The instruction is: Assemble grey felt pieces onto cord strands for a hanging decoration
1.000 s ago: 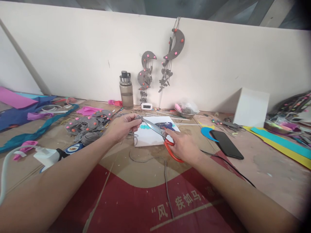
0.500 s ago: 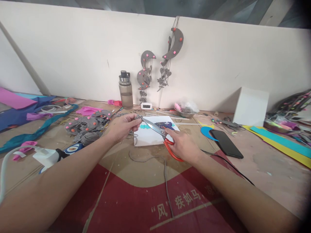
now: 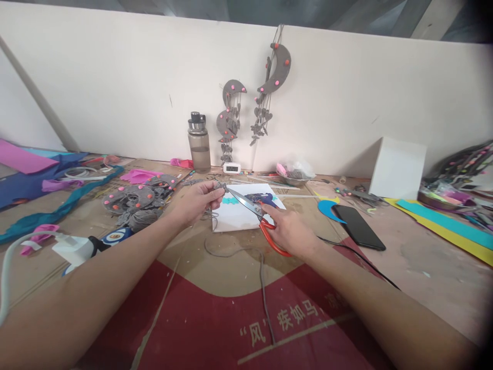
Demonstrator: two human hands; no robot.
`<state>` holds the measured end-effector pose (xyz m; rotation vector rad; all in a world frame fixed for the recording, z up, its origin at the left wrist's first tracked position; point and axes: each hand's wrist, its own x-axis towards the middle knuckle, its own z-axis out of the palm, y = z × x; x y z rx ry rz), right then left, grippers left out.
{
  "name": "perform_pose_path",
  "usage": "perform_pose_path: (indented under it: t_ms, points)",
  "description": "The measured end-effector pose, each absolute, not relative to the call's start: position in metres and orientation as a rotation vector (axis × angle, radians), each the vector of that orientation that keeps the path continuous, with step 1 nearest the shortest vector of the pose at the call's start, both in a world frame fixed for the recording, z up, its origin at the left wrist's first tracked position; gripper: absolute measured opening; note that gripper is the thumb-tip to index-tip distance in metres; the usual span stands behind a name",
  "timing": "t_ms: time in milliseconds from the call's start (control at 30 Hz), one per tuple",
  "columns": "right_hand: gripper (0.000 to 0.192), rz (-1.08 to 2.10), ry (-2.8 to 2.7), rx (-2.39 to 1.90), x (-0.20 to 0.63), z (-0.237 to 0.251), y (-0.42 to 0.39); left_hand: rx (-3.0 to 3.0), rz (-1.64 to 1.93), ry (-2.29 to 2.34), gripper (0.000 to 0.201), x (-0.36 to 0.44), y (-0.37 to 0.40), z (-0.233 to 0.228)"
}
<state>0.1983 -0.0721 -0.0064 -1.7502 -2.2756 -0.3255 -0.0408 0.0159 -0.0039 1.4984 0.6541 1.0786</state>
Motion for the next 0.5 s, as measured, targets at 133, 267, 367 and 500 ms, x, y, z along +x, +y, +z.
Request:
perform_pose_path:
  t_ms: [133,267,367,500]
  points:
    - [0.037,-0.219,-2.261,-1.677,0.199,-0.012,-0.069,1.477,1.073,0.636,0.026,-0.041,0.017,-0.006]
    - [0.034,-0.126,-2.255,-1.58,0.2,-0.019,-0.066,1.456,1.091,0.649,0.025,-0.041,0.018,-0.008]
    - [0.036,-0.099,-2.25,-1.531,0.202,-0.023,-0.064,1.429,1.166,0.681,0.022,-0.041,0.018,-0.008]
    - [0.04,-0.091,-2.201,-1.531,0.202,-0.023,-0.062,1.352,1.216,0.673,0.017,-0.041,0.019,-0.007]
